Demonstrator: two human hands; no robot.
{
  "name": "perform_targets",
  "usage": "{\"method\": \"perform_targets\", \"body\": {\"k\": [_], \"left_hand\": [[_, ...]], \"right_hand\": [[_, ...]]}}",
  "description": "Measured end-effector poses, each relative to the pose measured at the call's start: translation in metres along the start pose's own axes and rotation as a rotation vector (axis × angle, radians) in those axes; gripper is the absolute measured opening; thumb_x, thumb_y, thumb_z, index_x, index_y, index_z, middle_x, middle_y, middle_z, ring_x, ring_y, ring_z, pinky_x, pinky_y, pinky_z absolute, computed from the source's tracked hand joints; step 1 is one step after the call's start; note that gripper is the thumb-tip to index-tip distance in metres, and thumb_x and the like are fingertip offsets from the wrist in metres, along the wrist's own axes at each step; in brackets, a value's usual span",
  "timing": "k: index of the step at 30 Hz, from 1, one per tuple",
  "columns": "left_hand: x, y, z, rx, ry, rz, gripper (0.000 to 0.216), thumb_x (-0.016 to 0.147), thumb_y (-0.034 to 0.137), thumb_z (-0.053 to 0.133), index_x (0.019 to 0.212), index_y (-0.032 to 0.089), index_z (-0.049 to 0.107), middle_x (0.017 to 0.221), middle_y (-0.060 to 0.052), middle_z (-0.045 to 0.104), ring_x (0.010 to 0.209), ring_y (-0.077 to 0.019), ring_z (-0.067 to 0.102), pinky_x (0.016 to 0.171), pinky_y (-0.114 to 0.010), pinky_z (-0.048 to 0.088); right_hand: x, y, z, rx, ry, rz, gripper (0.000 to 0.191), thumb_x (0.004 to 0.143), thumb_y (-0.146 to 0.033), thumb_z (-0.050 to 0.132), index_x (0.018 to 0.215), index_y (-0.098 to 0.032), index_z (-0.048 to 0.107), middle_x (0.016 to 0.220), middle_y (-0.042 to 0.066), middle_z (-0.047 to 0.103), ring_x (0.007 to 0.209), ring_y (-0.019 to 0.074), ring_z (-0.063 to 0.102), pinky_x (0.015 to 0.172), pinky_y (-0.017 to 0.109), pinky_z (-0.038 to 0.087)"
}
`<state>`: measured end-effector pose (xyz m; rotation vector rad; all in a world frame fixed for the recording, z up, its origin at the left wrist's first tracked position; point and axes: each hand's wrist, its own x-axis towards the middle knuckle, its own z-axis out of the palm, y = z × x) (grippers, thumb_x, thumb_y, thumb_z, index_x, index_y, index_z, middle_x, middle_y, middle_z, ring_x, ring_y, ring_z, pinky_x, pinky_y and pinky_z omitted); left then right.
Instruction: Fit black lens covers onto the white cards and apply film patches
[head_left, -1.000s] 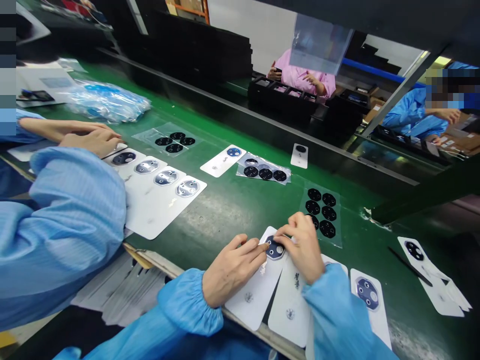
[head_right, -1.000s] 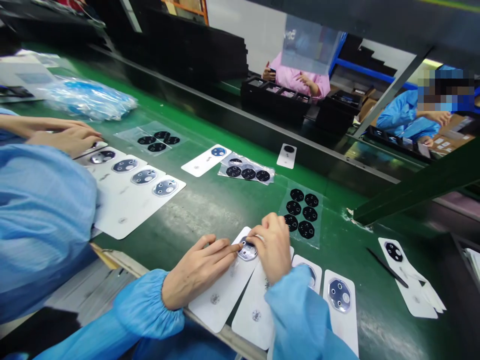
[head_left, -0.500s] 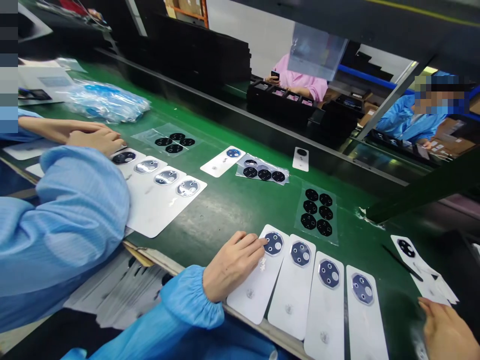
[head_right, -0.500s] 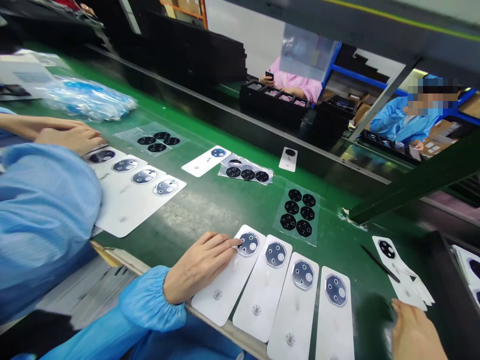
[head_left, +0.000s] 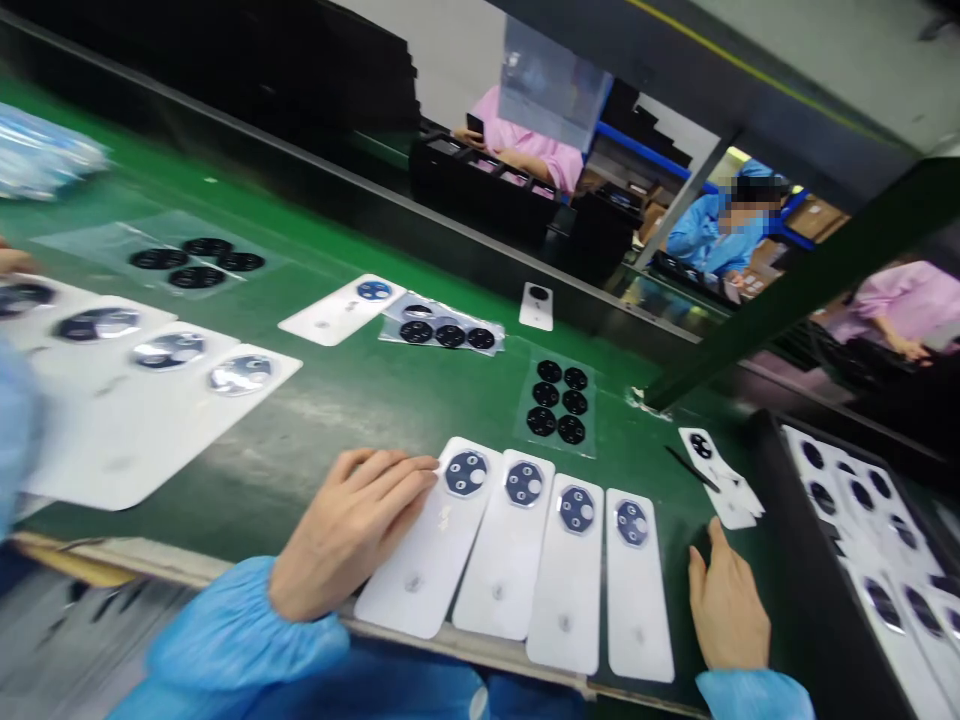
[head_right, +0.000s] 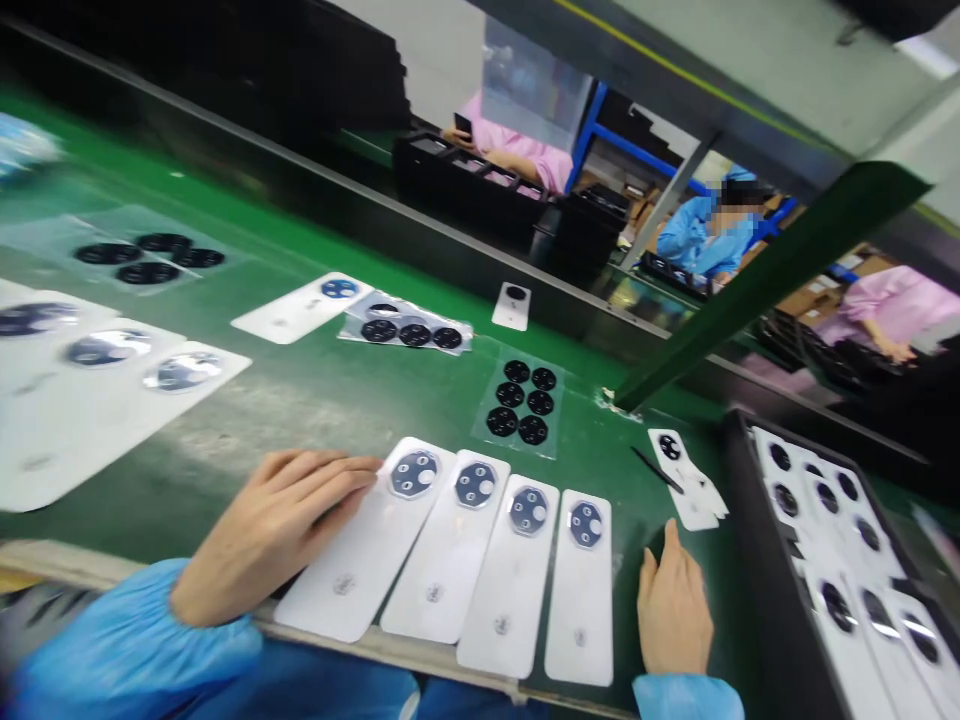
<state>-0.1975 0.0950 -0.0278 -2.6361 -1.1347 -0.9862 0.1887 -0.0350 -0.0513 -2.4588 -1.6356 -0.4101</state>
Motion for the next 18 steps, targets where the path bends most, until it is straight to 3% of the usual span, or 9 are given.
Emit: {"method": "perform_targets", "body": {"k": [3,6,9,12,15,18], "left_hand": [[0.004,0.005,-0.005,-0.004,-0.011,0.054,0.025,0.094,0.018,0.034,0.093,0.018,0.058,0.099,-0.003,0.067,0.087,-0.0205,0.057,0.076,-0.038,0.038],[0.011,0.030,-0.010,-0.077,0.001,0.089,0.030,0.095,0.017,0.029,0.094,0.017,0.059,0.100,-0.004,0.066,0.090,-0.0216,0.057,0.080,-0.040,0.037],[0.021,0.076,-0.004,-0.241,0.016,0.148,0.029,0.092,0.011,0.032,0.095,0.017,0.059,0.101,-0.005,0.067,0.094,-0.0190,0.057,0.090,-0.037,0.035],[0.029,0.127,0.020,-0.381,-0.070,0.228,0.022,0.090,0.011,0.039,0.098,0.017,0.059,0.105,-0.004,0.066,0.097,-0.0170,0.057,0.095,-0.033,0.036],[0.034,0.161,0.048,-0.398,-0.183,0.320,0.014,0.085,0.017,0.053,0.099,0.016,0.057,0.115,-0.005,0.062,0.106,-0.0189,0.056,0.098,-0.032,0.038],[0.038,0.173,0.066,-0.374,-0.251,0.368,0.019,0.083,0.026,0.060,0.096,0.014,0.057,0.114,-0.009,0.062,0.109,-0.0220,0.055,0.099,-0.034,0.039]], "right_hand": [[-0.005,0.010,-0.002,0.236,-0.008,0.208,0.052,0.089,-0.044,0.034,0.127,-0.010,0.040,0.112,0.018,0.059,0.096,0.0286,0.060,0.079,0.041,0.048],[0.001,0.015,-0.011,0.323,-0.018,0.261,0.049,0.088,-0.045,0.038,0.124,-0.013,0.042,0.110,0.017,0.058,0.089,0.0268,0.060,0.078,0.042,0.047],[0.022,0.004,-0.025,0.461,-0.022,0.043,0.028,0.089,-0.036,0.041,0.107,-0.019,0.053,0.106,0.012,0.056,0.096,0.0248,0.055,0.081,0.040,0.044],[0.049,-0.017,-0.030,0.608,-0.259,-0.268,0.013,0.087,-0.026,0.047,0.092,-0.021,0.058,0.094,0.007,0.055,0.091,0.0209,0.053,0.075,0.035,0.044],[0.073,-0.033,-0.022,0.643,-0.379,-0.374,0.004,0.081,-0.018,0.055,0.083,-0.021,0.058,0.085,0.002,0.055,0.080,0.0167,0.052,0.069,0.029,0.044],[0.088,-0.039,-0.013,0.664,-0.430,-0.430,0.005,0.080,-0.015,0.054,0.078,-0.019,0.055,0.081,0.000,0.052,0.078,0.0152,0.051,0.072,0.029,0.044]]}}
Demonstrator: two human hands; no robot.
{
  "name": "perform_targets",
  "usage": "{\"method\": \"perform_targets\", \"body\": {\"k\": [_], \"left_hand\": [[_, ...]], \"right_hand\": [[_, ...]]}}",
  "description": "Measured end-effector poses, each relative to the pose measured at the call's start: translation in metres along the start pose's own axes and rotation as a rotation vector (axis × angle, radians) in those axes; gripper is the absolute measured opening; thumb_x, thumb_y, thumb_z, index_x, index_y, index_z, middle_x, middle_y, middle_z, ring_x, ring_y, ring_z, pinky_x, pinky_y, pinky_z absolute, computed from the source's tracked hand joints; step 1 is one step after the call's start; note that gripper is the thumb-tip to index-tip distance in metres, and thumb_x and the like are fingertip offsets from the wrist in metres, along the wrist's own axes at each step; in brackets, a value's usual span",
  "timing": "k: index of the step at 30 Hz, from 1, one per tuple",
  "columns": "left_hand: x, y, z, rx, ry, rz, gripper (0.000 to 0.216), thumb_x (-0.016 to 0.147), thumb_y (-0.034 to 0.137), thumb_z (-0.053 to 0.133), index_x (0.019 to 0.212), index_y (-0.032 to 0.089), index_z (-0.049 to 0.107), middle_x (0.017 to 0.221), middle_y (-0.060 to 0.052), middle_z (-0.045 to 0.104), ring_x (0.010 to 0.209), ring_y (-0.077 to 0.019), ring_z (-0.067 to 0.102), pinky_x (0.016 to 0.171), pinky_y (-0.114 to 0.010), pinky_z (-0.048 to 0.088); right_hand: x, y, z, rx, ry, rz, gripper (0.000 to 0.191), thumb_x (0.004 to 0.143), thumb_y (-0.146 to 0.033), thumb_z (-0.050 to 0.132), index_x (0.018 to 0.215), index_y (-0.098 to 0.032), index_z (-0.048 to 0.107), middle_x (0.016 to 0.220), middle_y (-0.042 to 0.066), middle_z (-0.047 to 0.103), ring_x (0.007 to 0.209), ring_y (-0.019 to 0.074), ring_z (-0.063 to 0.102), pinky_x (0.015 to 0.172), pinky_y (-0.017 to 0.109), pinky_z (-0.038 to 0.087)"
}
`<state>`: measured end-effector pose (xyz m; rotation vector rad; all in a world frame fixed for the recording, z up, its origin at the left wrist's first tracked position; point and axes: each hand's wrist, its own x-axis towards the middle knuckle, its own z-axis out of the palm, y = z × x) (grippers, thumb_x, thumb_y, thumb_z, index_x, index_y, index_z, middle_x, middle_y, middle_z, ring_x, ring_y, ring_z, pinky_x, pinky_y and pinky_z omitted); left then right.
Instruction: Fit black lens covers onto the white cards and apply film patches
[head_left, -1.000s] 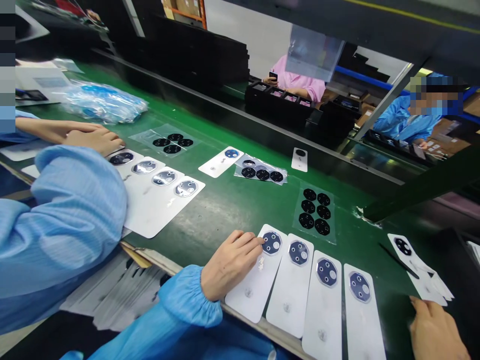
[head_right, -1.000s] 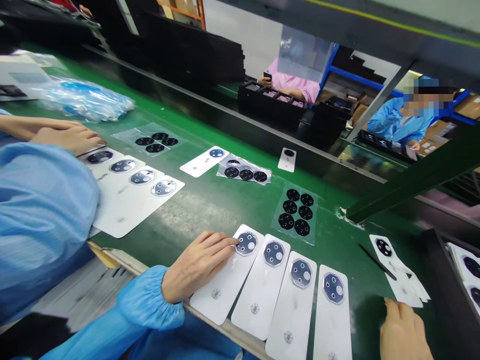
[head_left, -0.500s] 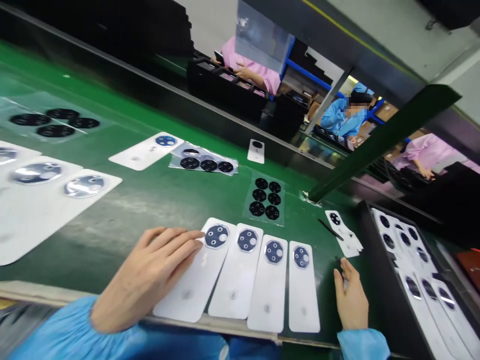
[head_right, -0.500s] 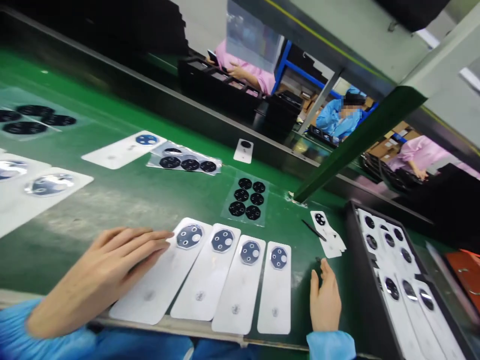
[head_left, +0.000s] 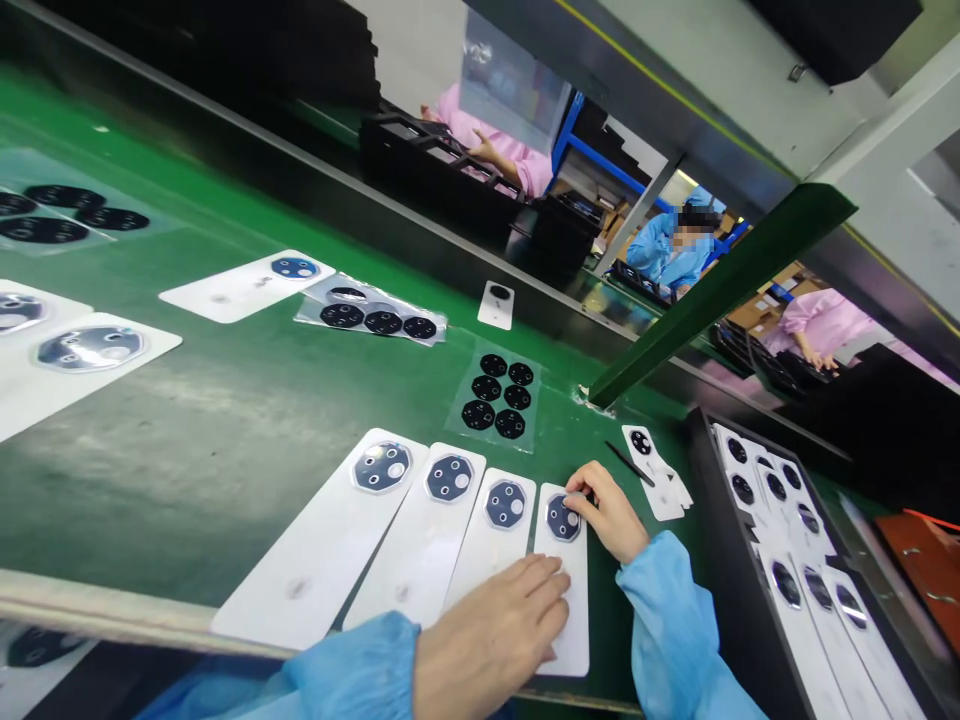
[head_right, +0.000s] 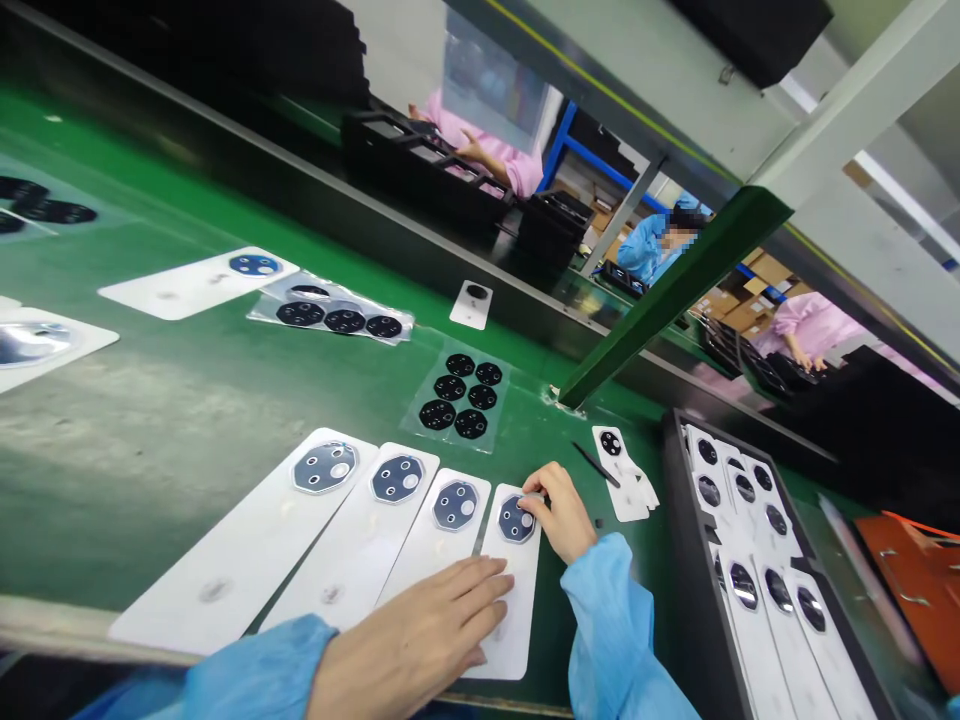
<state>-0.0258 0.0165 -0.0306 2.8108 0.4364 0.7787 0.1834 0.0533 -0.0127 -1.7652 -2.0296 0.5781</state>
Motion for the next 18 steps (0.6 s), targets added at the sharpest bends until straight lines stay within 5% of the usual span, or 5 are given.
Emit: {"method": "perform_targets", "body": {"k": [8,18], "left_hand": [[0.000,-0.001,0.013,0.102,-0.016,0.024,0.020,0.084,0.027,0.059,0.096,0.011,0.057,0.113,-0.011,0.063,0.110,-0.0224,0.055,0.099,-0.032,0.040],[-0.001,0.001,0.011,0.101,-0.045,0.004,0.017,0.088,0.021,0.051,0.100,0.009,0.056,0.113,-0.012,0.062,0.113,-0.0225,0.053,0.099,-0.033,0.040]], "right_hand": [[0.007,0.003,0.000,0.022,-0.071,-0.089,0.012,0.083,-0.013,0.047,0.073,-0.019,0.049,0.086,0.002,0.046,0.085,0.0164,0.048,0.078,0.033,0.044],[-0.007,0.003,0.012,-0.065,0.046,-0.227,0.015,0.085,-0.009,0.037,0.076,-0.021,0.038,0.092,0.007,0.044,0.086,0.0193,0.045,0.078,0.040,0.044]]}}
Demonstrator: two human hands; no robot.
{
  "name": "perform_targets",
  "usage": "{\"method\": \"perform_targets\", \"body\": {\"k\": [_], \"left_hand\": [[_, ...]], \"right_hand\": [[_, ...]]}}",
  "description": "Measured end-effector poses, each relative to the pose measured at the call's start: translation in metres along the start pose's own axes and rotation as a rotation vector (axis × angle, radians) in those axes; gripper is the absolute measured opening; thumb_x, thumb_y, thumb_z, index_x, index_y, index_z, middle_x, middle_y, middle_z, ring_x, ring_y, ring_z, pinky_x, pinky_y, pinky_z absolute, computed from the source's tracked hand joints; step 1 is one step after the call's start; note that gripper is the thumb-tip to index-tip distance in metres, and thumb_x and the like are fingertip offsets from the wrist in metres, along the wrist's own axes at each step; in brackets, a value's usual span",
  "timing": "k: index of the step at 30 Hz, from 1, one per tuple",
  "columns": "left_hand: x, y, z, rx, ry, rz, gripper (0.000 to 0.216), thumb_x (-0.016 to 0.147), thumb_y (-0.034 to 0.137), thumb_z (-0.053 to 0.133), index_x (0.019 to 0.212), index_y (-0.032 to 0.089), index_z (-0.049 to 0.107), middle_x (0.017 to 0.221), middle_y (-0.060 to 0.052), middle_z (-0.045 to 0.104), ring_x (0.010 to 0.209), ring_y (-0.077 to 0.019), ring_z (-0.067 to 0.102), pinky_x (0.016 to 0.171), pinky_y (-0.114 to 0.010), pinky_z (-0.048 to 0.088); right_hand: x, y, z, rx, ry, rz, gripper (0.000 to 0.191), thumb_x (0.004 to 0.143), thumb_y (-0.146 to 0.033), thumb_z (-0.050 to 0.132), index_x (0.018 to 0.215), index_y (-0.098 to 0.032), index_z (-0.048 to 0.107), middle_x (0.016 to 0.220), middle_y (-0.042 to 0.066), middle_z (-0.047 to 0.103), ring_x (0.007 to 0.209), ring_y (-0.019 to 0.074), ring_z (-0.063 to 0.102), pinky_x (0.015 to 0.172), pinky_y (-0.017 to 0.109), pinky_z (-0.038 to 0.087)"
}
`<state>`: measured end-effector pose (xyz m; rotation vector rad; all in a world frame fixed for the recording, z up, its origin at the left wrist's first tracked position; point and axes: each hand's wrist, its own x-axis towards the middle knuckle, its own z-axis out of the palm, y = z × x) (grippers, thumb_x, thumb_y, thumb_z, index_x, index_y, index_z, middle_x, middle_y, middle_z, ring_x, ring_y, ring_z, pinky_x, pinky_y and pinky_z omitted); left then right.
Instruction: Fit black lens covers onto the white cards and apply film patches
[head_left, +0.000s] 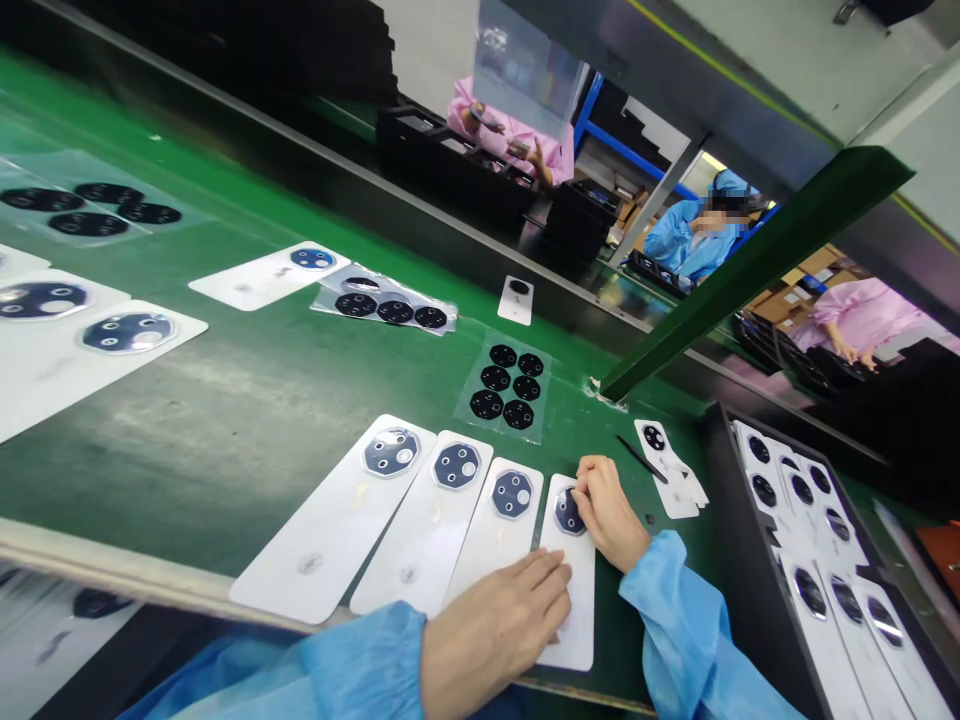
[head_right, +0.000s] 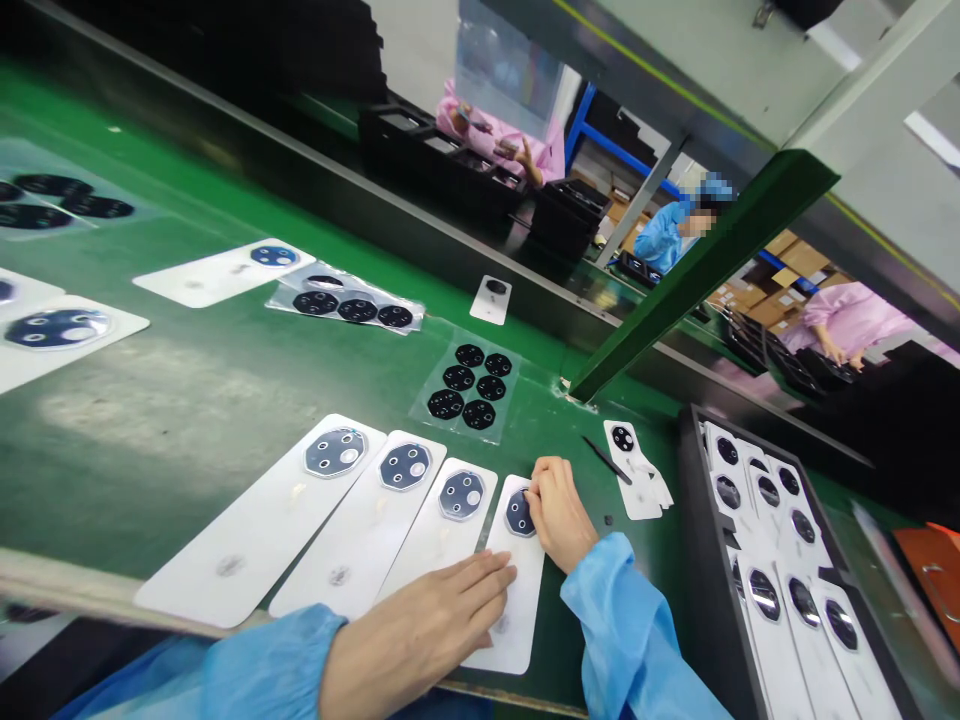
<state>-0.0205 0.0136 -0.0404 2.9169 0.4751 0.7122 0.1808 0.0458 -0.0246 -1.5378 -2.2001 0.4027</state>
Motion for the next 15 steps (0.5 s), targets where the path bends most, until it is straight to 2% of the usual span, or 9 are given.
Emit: {"method": "perform_targets", "body": {"k": [6,9,12,14,15], "left_hand": [[0.000,0.001,0.001,-0.021,0.013,-0.011,0.019,0.087,0.023,0.054,0.099,0.009,0.056,0.112,-0.013,0.061,0.110,-0.0225,0.055,0.100,-0.034,0.040],[0.000,0.001,0.002,-0.020,0.008,-0.003,0.018,0.088,0.022,0.051,0.100,0.009,0.055,0.115,-0.014,0.060,0.111,-0.0229,0.054,0.099,-0.034,0.040],[0.002,0.000,0.000,-0.022,-0.014,0.015,0.017,0.089,0.019,0.047,0.100,0.009,0.056,0.115,-0.014,0.060,0.112,-0.0236,0.053,0.099,-0.035,0.040],[0.002,-0.001,-0.003,-0.043,-0.026,0.018,0.018,0.090,0.019,0.045,0.098,0.008,0.056,0.113,-0.014,0.060,0.113,-0.0239,0.053,0.100,-0.035,0.040],[0.001,-0.002,-0.005,-0.064,-0.027,0.018,0.018,0.090,0.020,0.045,0.098,0.009,0.056,0.113,-0.014,0.061,0.114,-0.0237,0.052,0.100,-0.035,0.040]], "right_hand": [[-0.034,-0.024,-0.006,0.001,-0.011,-0.042,0.014,0.085,-0.009,0.039,0.080,-0.021,0.043,0.105,0.010,0.049,0.100,0.0225,0.049,0.084,0.042,0.045],[-0.047,-0.039,-0.014,0.219,-0.006,0.059,0.011,0.090,-0.015,0.035,0.085,-0.023,0.040,0.110,0.010,0.052,0.103,0.0205,0.052,0.085,0.039,0.045],[-0.039,-0.050,-0.016,0.467,0.124,0.207,0.011,0.094,-0.023,0.032,0.084,-0.024,0.036,0.085,0.002,0.056,0.082,0.0162,0.058,0.075,0.033,0.047],[-0.022,-0.054,-0.011,0.481,0.154,0.297,0.010,0.095,-0.029,0.030,0.089,-0.024,0.037,0.071,-0.003,0.051,0.063,0.0136,0.054,0.063,0.029,0.046],[-0.011,-0.055,-0.008,0.426,0.116,0.334,0.011,0.095,-0.031,0.029,0.095,-0.024,0.038,0.069,-0.004,0.049,0.057,0.0128,0.051,0.058,0.027,0.044]]}}
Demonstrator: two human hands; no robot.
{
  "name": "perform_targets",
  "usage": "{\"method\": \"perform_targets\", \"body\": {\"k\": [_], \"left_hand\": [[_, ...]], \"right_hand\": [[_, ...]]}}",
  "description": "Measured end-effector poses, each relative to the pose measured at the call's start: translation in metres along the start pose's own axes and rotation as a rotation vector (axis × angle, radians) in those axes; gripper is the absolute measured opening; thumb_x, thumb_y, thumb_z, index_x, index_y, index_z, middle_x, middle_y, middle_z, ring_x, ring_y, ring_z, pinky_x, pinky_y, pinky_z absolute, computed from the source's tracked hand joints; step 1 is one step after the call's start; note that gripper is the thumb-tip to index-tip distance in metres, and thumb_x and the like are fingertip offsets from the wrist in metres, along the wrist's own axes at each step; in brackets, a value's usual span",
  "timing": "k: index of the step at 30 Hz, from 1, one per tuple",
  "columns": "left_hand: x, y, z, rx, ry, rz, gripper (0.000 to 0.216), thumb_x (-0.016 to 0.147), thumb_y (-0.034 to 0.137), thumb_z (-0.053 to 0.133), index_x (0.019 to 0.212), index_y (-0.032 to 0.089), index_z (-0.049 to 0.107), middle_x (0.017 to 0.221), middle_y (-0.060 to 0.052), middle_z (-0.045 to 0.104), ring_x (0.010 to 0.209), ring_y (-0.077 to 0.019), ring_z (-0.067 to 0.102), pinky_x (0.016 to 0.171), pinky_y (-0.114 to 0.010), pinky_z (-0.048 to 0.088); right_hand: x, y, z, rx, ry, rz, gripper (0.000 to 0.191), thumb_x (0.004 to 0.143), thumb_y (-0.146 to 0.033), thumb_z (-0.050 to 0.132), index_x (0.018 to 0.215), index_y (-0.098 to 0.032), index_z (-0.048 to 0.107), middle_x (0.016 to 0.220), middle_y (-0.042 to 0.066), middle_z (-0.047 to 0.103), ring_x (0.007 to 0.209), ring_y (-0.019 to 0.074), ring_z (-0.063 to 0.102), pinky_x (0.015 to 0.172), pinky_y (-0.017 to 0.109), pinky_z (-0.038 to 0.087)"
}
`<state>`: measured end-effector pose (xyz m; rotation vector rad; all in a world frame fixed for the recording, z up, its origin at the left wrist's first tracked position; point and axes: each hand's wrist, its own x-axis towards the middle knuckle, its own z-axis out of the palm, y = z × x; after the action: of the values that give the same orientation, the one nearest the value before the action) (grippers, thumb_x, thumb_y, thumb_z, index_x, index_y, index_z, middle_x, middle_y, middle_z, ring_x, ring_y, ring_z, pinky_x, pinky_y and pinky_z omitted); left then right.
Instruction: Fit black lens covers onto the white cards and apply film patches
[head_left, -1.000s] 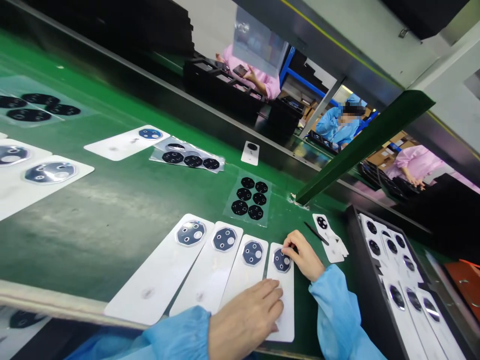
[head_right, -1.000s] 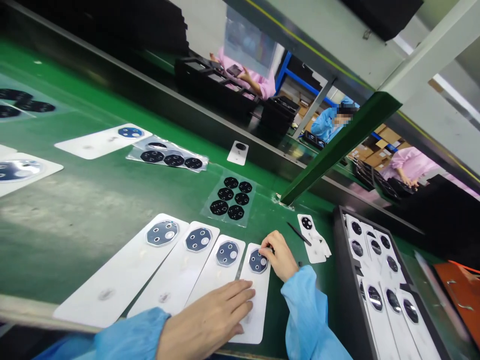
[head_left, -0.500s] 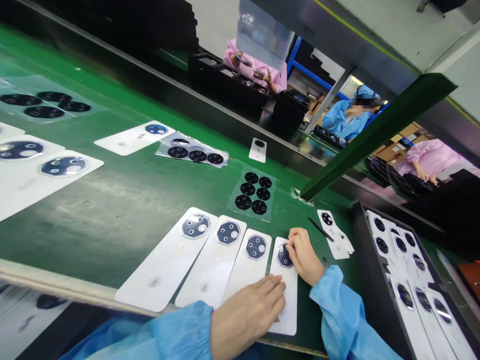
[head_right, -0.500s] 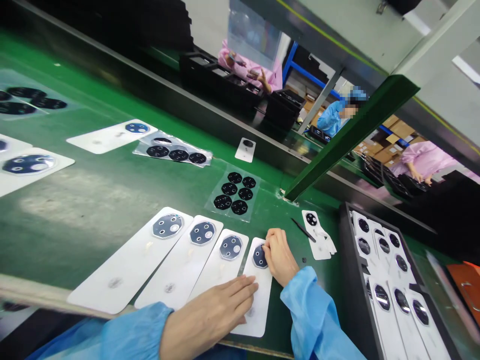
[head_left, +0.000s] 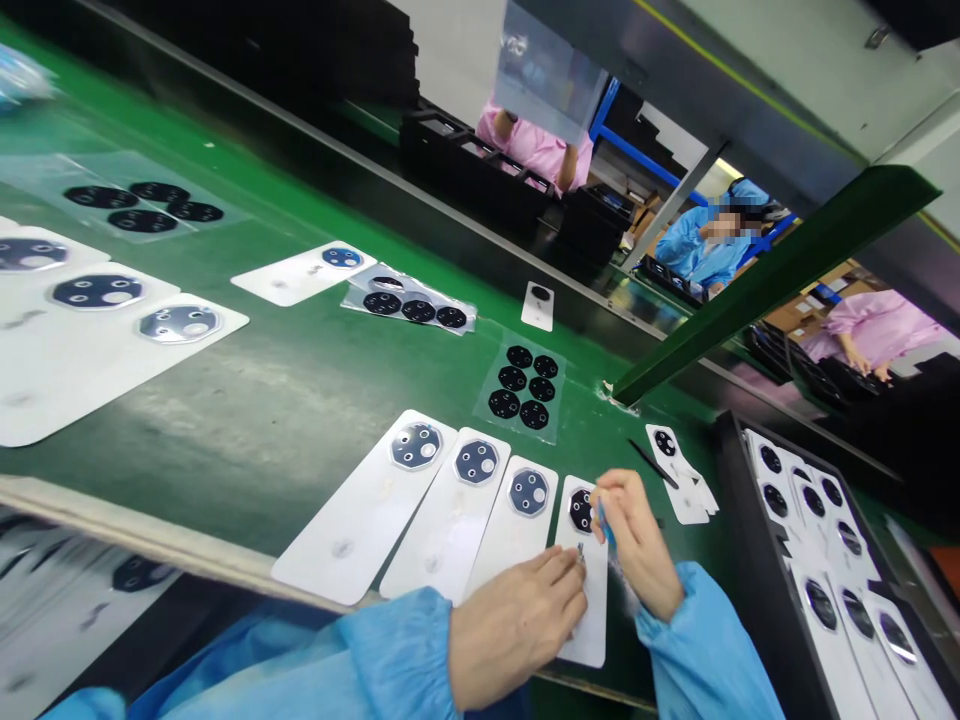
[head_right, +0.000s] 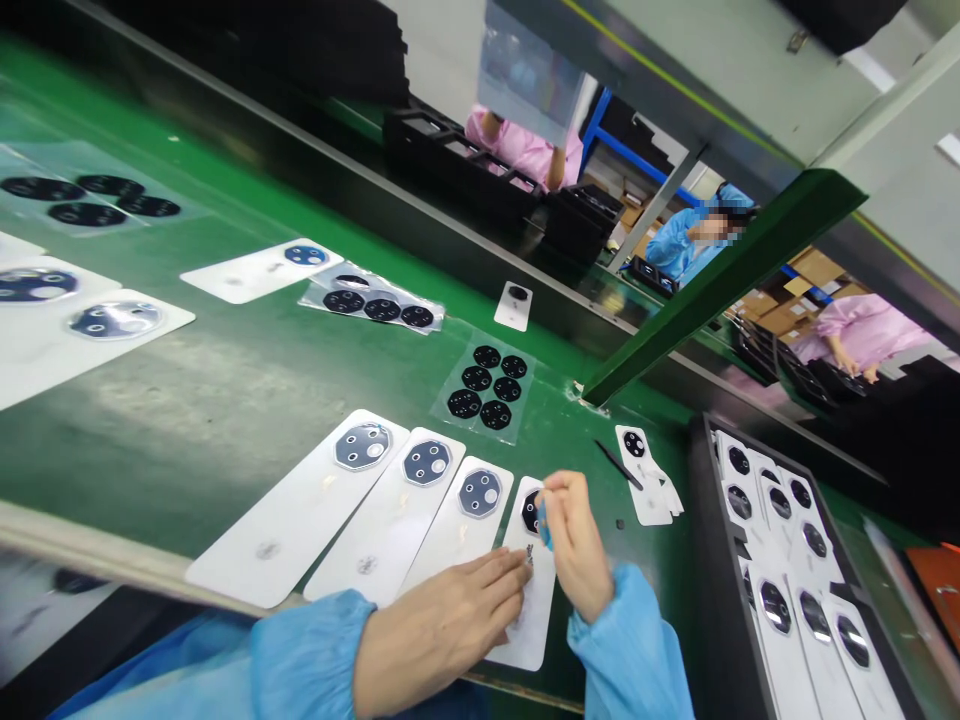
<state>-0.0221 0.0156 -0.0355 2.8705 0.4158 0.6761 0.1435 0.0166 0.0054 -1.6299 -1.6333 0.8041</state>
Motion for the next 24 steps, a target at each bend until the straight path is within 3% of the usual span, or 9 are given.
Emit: {"method": "perform_targets", "body": {"k": [3,8,24], "left_hand": [[-0.007,-0.003,-0.009,-0.057,0.028,-0.013,0.021,0.091,0.024,0.044,0.101,0.010,0.056,0.118,-0.012,0.059,0.116,-0.0224,0.051,0.103,-0.033,0.038],[-0.027,-0.011,-0.019,-0.031,0.051,-0.122,0.019,0.090,0.019,0.046,0.104,0.010,0.055,0.116,-0.012,0.060,0.116,-0.0218,0.052,0.105,-0.034,0.037],[-0.037,-0.016,-0.013,-0.061,0.015,-0.180,0.024,0.085,0.023,0.058,0.105,0.010,0.055,0.118,-0.010,0.059,0.117,-0.0230,0.051,0.106,-0.033,0.036]], "right_hand": [[0.029,-0.004,0.018,-0.296,-0.117,0.002,0.018,0.091,-0.035,0.037,0.101,-0.023,0.046,0.070,-0.003,0.052,0.060,0.0134,0.051,0.059,0.027,0.042],[0.056,-0.003,0.033,-0.455,-0.191,-0.072,0.009,0.084,-0.028,0.051,0.077,-0.022,0.053,0.075,-0.002,0.058,0.071,0.0154,0.055,0.068,0.028,0.040],[0.060,0.004,0.039,-0.712,-0.320,-0.311,0.014,0.088,-0.019,0.034,0.077,-0.021,0.043,0.074,0.003,0.053,0.068,0.0184,0.053,0.061,0.029,0.040]]}}
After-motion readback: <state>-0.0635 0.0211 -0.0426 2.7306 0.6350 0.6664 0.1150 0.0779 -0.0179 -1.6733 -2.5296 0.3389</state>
